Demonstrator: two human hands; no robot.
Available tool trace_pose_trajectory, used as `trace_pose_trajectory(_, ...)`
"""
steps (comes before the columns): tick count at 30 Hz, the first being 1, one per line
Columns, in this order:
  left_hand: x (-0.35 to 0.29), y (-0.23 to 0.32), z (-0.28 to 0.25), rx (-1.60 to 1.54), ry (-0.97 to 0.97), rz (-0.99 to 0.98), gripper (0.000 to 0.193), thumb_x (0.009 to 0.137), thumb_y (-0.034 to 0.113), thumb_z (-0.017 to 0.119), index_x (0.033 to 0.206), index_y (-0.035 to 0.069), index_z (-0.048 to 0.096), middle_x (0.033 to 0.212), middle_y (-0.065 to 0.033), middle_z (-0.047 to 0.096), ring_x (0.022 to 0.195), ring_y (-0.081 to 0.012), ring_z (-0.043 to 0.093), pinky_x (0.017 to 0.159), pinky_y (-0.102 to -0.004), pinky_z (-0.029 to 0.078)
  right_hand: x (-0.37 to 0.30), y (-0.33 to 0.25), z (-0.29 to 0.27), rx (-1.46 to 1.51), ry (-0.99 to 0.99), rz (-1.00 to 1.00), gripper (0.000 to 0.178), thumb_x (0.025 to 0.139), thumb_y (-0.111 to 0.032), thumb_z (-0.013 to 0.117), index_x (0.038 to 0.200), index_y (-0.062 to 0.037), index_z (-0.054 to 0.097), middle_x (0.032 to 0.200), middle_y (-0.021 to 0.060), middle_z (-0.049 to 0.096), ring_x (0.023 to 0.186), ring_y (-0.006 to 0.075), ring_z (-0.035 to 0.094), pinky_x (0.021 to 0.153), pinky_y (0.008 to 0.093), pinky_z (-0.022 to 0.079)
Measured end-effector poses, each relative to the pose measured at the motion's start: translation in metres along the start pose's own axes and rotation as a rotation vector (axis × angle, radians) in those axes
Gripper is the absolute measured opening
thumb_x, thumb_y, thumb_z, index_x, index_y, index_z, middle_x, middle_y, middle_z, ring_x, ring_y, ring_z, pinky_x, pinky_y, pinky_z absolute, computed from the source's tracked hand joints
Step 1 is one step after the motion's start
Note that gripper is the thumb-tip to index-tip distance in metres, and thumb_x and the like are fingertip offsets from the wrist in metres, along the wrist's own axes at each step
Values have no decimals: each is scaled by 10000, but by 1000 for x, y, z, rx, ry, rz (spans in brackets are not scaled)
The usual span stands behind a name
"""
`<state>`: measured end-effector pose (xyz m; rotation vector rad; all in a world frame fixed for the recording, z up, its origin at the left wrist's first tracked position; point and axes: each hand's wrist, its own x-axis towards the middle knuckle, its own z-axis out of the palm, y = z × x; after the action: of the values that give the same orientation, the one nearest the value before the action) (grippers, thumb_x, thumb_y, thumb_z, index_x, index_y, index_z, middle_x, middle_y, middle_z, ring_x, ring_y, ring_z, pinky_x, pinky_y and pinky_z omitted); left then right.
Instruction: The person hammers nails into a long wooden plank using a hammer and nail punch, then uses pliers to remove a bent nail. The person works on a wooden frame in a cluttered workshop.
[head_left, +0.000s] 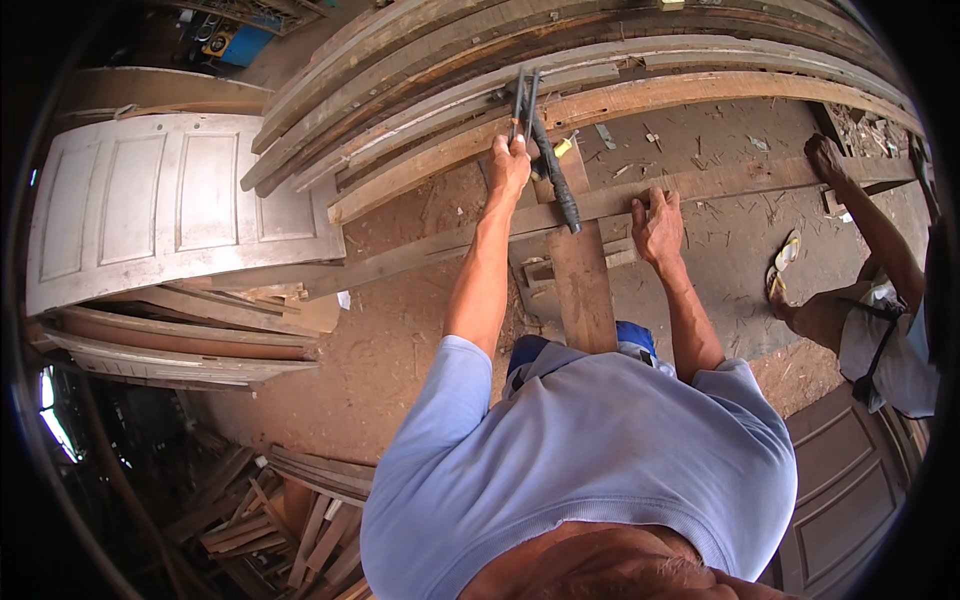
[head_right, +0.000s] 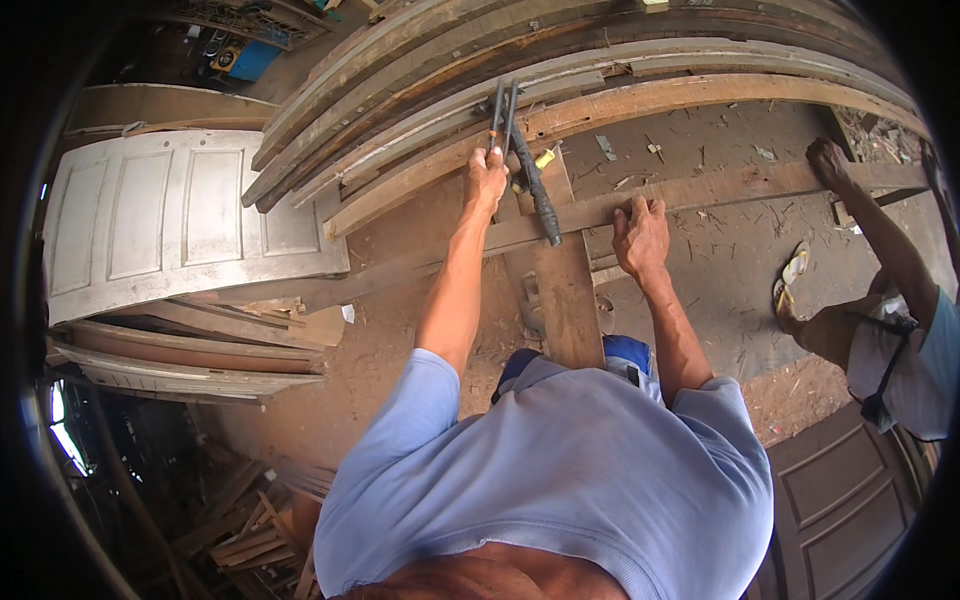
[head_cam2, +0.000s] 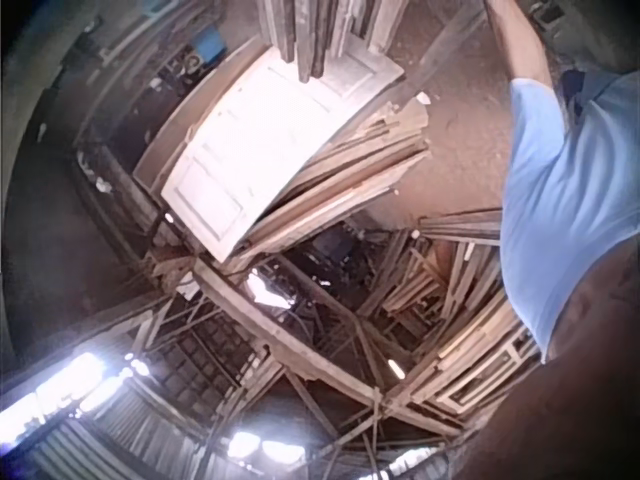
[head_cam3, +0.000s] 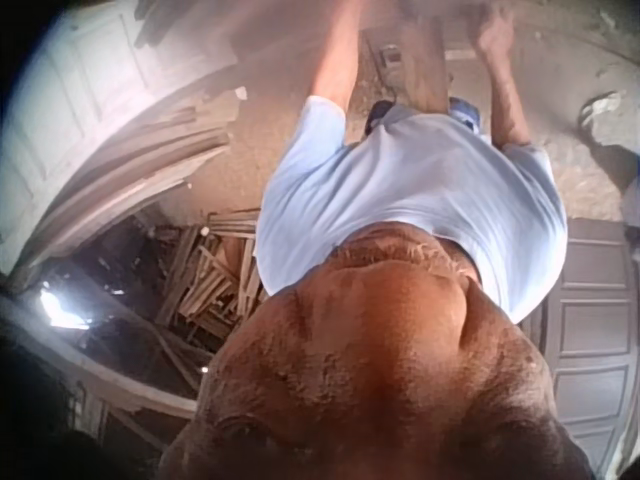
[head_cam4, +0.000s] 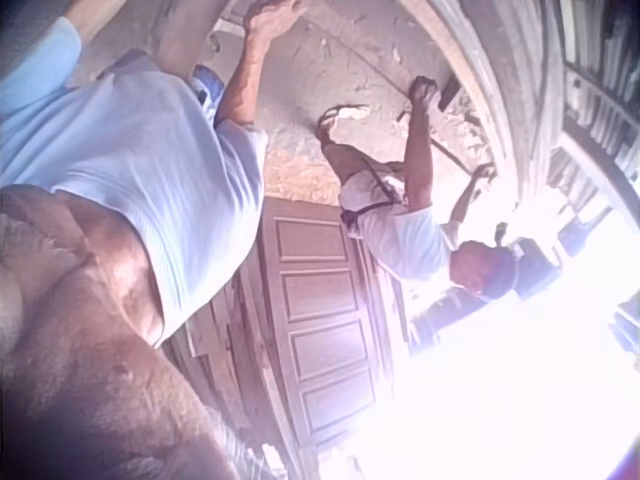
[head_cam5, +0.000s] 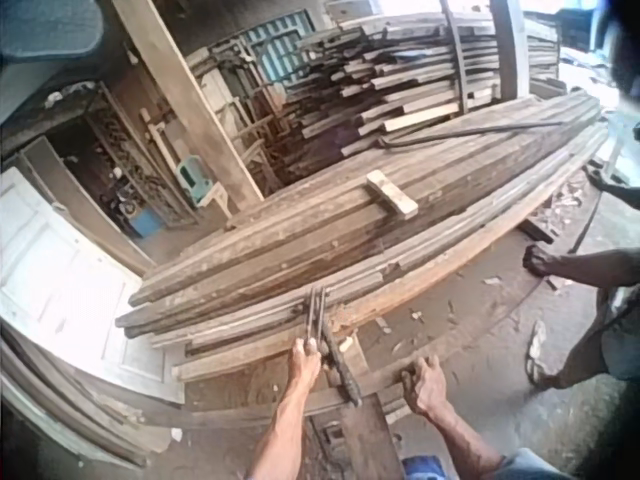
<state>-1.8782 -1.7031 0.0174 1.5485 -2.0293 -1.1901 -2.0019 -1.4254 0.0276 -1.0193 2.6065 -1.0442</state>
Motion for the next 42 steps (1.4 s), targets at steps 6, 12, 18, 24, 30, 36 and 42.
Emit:
trace_pose_trajectory(6, 40, -2, -2, -104, 155, -103, 410, 1037, 354, 471, 1211, -9, 548, 1116, -202, 664, 959, -340, 658, 848, -430, 520, -3, -6, 8, 9, 72, -5, 186, 903, -184, 655, 1002, -41, 590, 981, 223, 551, 902, 415, 573, 790, 499, 475)
trace_pose_trajectory(12, 35, -11, -5, 82, 34, -96, 586, 1026, 349, 476, 1484, -14, 436, 1436, -275, 536, 1348, -381, 521, 1116, -404, 413, -4, 1, 15, -17, 81, -33, 215, 900, -202, 662, 1023, -49, 573, 988, 221, 536, 920, 426, 570, 801, 514, 471)
trace_pose_trajectory(18, -27, -3, -30, -272, -9, -59, 583, 1003, 291, 618, 1451, -49, 465, 1456, -252, 525, 1343, -333, 526, 1104, -382, 426, -2, 15, 20, -67, 135, -14, 211, 902, -210, 672, 1024, -69, 574, 993, 222, 538, 939, 424, 569, 807, 517, 478)
trace_pose_trajectory(24, -126, -97, -104, -657, 136, 210, 335, 1024, 221, 607, 1287, 13, 597, 999, -72, 697, 816, -103, 640, 735, -256, 539, 7, -26, 6, -140, -107, 61, 386, 958, -320, 624, 1211, -29, 597, 1174, 271, 578, 1091, 439, 583, 884, 489, 502)
trace_pose_trajectory(30, -287, -293, -141, -107, 281, -126, 243, 910, 223, 602, 1034, 23, 666, 990, -187, 717, 878, -319, 692, 791, -435, 544, -25, -145, 19, 127, -431, -333, 294, 1004, -218, 558, 1156, 11, 663, 1060, 237, 708, 979, 369, 697, 861, 435, 534)
trace_pose_trajectory(36, -581, -518, -68, 396, 19, -485, 268, 904, 234, 566, 967, 29, 727, 948, -208, 711, 956, -445, 657, 817, -517, 533, -169, -280, 135, -20, -931, -977, 277, 974, -204, 607, 1157, -3, 657, 1060, 235, 705, 985, 390, 698, 850, 447, 548)
trace_pose_trajectory(42, -840, -531, 56, -44, 282, -1236, 341, 832, 229, 580, 988, -36, 727, 1079, -308, 694, 1024, -454, 682, 842, -461, 570, -371, -366, 185, 84, -1350, -1332, 274, 912, -143, 650, 1147, -2, 657, 1061, 231, 706, 961, 390, 697, 852, 454, 544)
